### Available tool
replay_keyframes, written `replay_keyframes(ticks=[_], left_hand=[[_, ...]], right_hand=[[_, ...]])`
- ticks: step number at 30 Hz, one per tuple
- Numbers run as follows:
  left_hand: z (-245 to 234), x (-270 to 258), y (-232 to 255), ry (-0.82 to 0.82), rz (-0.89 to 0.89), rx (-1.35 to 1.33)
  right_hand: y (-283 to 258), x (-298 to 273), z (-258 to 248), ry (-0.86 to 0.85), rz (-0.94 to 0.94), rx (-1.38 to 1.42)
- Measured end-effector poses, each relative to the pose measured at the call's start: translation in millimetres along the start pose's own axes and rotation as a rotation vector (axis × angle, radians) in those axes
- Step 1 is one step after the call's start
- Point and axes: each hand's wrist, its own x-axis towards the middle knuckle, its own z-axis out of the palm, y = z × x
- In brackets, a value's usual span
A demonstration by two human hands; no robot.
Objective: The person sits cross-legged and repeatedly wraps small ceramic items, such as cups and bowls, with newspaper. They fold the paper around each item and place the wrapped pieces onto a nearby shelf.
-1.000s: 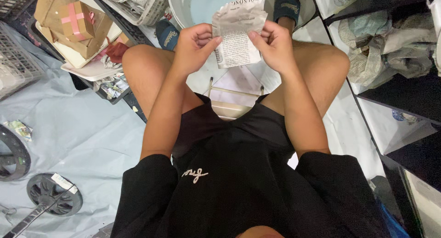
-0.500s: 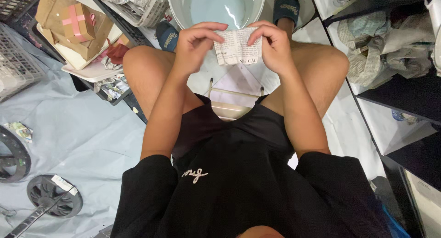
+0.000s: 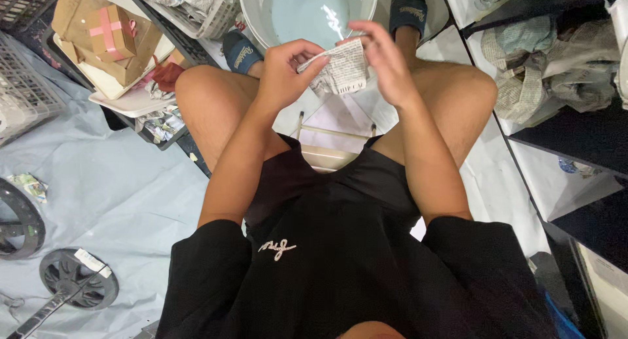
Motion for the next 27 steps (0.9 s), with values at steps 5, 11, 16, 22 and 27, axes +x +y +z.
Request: replay_keyframes(ticks=[5, 11, 16, 22, 27], left_hand=[[-4.2, 0.3, -0.2, -0.020, -0.126, 0.127], [-6.9, -1.6, 6.1, -0.210, -0.248, 0.063], [1.7, -7.2, 6.2, -0.225, 0.015, 0.186], [10.0, -4.8, -4.1, -0.049, -0.122, -0.200], [6.0, -6.0, -5.3, -0.004, -0.052, -0.130]], right_hand=[[20.3, -0.1, -10.4, 0.112, -0.028, -0.482], [29.6, -3.0, -21.7, 0.186, -0.161, -0.560], [18.4, -6.6, -8.4, 0.031, -0.245, -0.395], [25.8, -2.8, -4.0, -0.009, -0.105, -0.242], [46.0, 0.2, -13.7, 0.085, -0.043, -0.212]])
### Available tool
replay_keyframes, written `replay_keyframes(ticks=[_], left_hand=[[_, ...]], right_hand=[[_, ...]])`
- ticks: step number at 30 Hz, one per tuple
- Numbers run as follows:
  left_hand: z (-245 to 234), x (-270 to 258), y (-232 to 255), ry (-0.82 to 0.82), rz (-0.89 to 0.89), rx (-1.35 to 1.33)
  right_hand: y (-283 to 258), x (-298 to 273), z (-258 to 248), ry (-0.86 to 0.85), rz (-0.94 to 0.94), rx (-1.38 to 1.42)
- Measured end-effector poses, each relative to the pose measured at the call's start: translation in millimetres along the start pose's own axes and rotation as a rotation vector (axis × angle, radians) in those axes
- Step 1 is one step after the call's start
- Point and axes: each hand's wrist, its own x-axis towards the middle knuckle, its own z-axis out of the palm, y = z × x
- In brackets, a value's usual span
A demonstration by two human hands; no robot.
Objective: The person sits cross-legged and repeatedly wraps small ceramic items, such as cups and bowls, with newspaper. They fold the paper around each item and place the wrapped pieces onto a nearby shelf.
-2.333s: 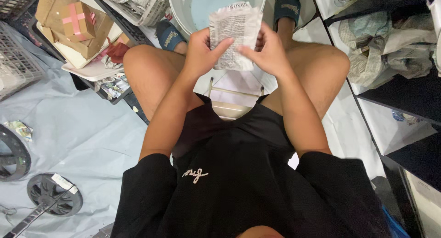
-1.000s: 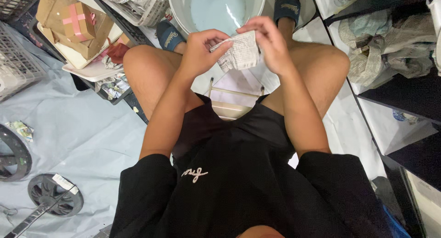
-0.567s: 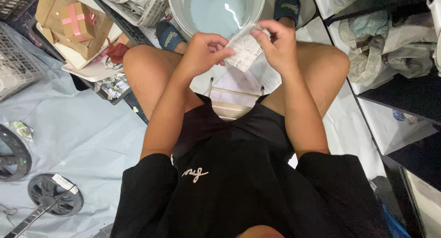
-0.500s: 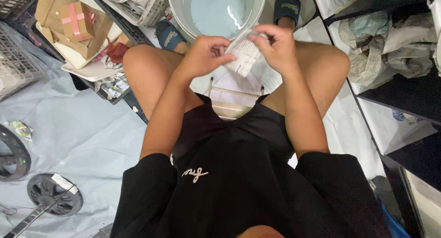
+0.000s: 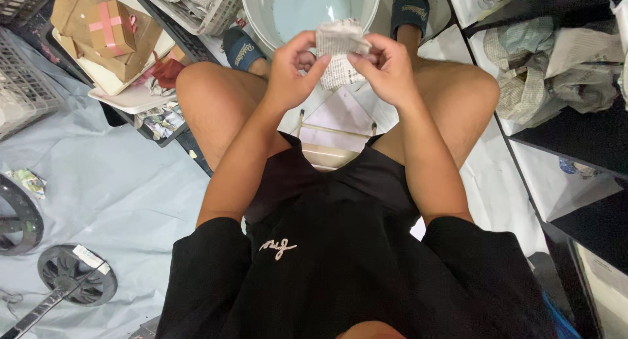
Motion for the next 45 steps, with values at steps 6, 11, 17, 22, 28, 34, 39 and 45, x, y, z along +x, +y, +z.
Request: replay_keyframes(ticks=[6, 11, 17, 22, 28, 34, 39, 45], left_hand=[[-0.8, 2.2, 12.4, 0.029, 0.233, 0.197], [0.0, 2.8, 19.8, 0.077, 0.294, 0.312], [-2.5, 1.6, 28.0, 0.033, 0.257, 0.311], [-6.1, 1.0, 29.0, 0.004, 0.093, 0.137], [-2.7, 3.5, 16.6, 0.062, 0.131, 0.377], [-3.8, 2.6, 13.1, 0.030, 0.076, 0.308], [-1.1, 1.5, 8.0, -0.056, -0.111, 0.085], [1.4, 1.5, 8.0, -0.053, -0.075, 0.184]], right_hand=[[4.3, 3.1, -1.7, -0.083, -0.245, 0.102], [-9.9, -1.4, -1.5, -0.044, 0.005, 0.183], [-17.9, -2.8, 4.5, -0.063, 0.034, 0.190], [-16.7, -3.4, 9.9, 0.017, -0.089, 0.030], [-27.4, -6.3, 11.2, -0.002, -0.193, -0.183], [-30.9, -5.0, 14.8, -0.022, -0.123, -0.168], [-27.9, -4.9, 15.9, 0.042, -0.185, -0.213], [-29.5, -5.4, 18.6, 0.091, -0.148, -0.182]])
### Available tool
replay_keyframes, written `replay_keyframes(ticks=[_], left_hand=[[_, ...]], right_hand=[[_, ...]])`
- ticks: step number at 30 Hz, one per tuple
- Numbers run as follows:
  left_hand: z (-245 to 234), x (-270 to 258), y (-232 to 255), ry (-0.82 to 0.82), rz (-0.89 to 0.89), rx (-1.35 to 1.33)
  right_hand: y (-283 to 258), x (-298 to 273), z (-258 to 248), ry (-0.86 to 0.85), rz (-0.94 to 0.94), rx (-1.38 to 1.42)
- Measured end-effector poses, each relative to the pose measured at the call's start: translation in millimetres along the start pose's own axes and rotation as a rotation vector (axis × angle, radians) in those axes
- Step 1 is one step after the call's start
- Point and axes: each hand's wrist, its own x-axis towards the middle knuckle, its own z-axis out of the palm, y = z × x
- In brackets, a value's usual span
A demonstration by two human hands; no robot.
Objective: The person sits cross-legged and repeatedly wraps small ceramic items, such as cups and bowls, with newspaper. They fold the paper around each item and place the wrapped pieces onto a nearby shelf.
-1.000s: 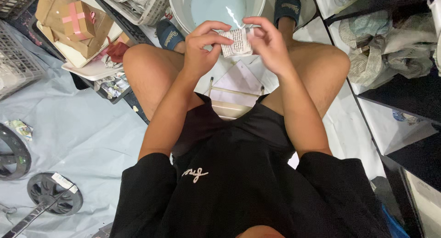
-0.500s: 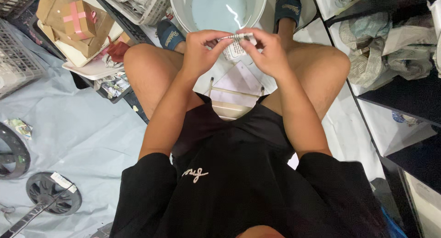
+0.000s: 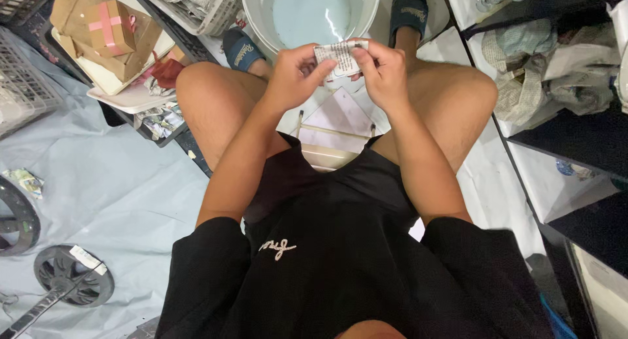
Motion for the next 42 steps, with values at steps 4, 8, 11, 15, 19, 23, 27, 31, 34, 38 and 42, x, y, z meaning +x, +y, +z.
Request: replay_keyframes(ticks=[4, 8, 11, 15, 19, 23, 27, 31, 34, 38, 42], left_hand=[[-1.9, -1.2, 5.3, 0.009, 0.000, -0.029], [-1.4, -2.0, 2.6, 0.037, 0.007, -0.031], [-1.6, -3.3, 7.7, 0.101, 0.089, 0.012], [-13.6, -8.2, 8.2, 0.203, 0.146, -0.036], [-37.5, -6.2, 4.2, 0.265, 0.165, -0.395], [-53.0, -6.7, 2.9, 0.357, 0.210, -0.519], [-66.0, -13.6, 4.8, 0.429, 0.166, -0.535], [-81.0, -11.9, 5.4, 0.555, 0.187, -0.629], [-87.3, -12.8, -0.2, 0.636, 0.275, -0.630], [-90.2, -8.0, -7.1, 0.626, 0.238, -0.670], [-82.2, 0.9, -12.6, 0.521, 0.158, -0.641]], right_hand=[[6.7, -1.5, 2.6, -0.016, -0.032, 0.093], [26.6, -5.3, 4.0, 0.009, -0.020, 0.092], [27.0, -1.4, 10.8, 0.057, 0.011, 0.083], [9.3, 5.0, 20.3, 0.015, 0.055, -0.092], [-34.8, 23.5, 27.4, -0.084, -0.302, -0.246], [-92.1, 49.2, 46.5, 0.153, -0.250, 0.054], [-127.3, 72.5, 59.0, 0.408, -0.848, -0.076], [-91.4, 138.5, 104.0, 0.520, -1.051, 0.206], [-23.4, 192.7, 158.1, 0.377, -0.545, -0.037], [52.8, 232.2, 187.0, -0.279, -0.442, -0.517], [70.6, 188.7, 171.1, -0.311, -0.071, -0.338]])
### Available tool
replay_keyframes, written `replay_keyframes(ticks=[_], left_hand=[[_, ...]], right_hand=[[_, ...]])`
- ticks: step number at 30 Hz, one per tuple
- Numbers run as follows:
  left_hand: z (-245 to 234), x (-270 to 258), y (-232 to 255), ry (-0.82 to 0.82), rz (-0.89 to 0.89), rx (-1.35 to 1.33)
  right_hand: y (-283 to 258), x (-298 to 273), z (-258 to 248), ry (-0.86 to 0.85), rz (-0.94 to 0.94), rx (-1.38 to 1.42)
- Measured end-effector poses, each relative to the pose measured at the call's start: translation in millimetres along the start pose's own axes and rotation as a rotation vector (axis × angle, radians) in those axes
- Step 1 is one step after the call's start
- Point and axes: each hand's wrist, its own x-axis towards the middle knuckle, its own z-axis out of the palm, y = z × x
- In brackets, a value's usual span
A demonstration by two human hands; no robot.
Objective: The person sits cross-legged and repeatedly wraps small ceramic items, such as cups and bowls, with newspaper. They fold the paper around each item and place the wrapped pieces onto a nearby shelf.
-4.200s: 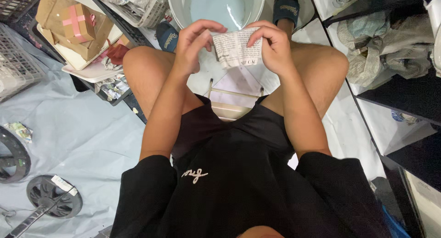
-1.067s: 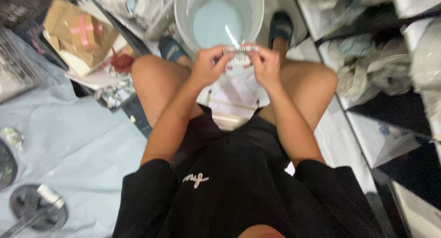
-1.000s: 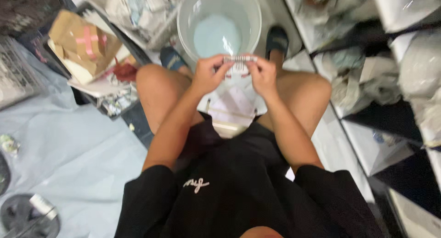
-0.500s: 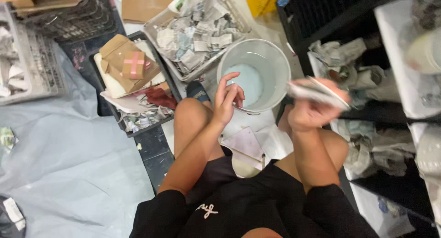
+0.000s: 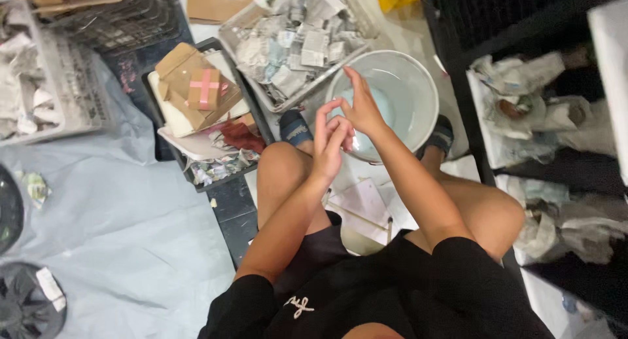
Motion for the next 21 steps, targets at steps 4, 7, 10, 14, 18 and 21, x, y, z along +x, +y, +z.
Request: replay_keyframes(ticks=[4, 7, 10, 14, 18, 21], left_hand=[[21.5, 2.3, -13.0, -0.111, -0.024, 0.071], [42.4, -5.8, -16.9, -0.215, -0.008, 0.171], [67.4, -15.0, -24.0, -0.294, -0.012, 0.236], [94.6, -27.5, -39.8, -0.372, -0.010, 0.313], [115.8, -36.5, -55.2, -0.443, 0.032, 0.427], [125.1, -41.6, -62.9, -0.523, 0.053, 0.479]], right_hand=[[-24.8, -38.4, -42.2, 0.063, 0.011, 0.173], [-51.0, -73.6, -82.2, 0.155, -0.008, 0.172], [-72.4, -114.0, -123.9, 0.229, -0.030, 0.139], [-92.5, -166.1, -171.4, 0.369, -0.046, 0.069], [-106.4, -220.1, -208.9, 0.511, -0.039, 0.041], [-113.0, -257.1, -228.3, 0.604, -0.057, -0.024]])
